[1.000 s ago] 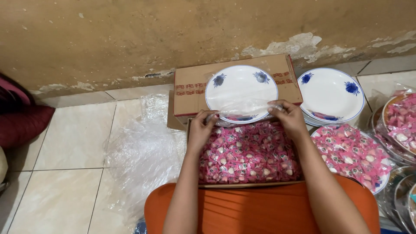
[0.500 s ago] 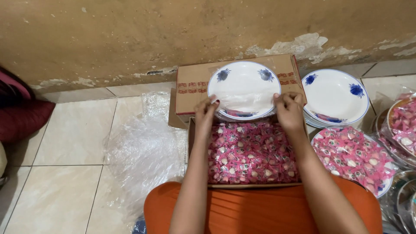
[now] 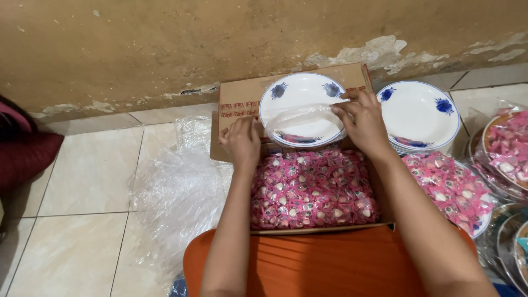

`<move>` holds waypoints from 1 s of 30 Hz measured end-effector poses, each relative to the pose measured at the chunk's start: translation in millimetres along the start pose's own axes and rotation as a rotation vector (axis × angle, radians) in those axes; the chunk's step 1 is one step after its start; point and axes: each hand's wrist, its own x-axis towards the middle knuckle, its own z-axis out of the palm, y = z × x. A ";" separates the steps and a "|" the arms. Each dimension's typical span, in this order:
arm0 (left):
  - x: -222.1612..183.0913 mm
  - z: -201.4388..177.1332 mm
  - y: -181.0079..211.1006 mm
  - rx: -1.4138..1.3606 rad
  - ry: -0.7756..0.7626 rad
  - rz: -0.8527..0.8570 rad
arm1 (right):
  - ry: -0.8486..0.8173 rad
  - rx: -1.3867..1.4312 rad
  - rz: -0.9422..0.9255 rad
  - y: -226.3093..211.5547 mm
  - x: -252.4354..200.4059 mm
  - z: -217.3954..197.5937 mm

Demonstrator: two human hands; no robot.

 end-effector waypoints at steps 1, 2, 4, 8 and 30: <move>-6.8 -7.5 0.7 -0.001 0.000 0.003 | 0.003 -0.001 0.001 1.8 -9.2 -5.4; -14.0 -15.5 1.3 -0.101 -0.072 -0.021 | -0.013 0.065 0.102 3.2 -18.9 -11.0; -41.1 -25.5 -5.6 -0.199 -0.143 -0.046 | -0.028 0.132 0.201 15.7 -49.4 -13.0; -91.5 -48.3 1.7 -0.154 -0.683 0.025 | -0.213 0.031 0.316 -1.9 -114.0 -27.0; -125.9 -31.6 -19.2 -1.291 -0.662 -1.055 | -0.095 0.940 1.127 -20.0 -170.1 -3.8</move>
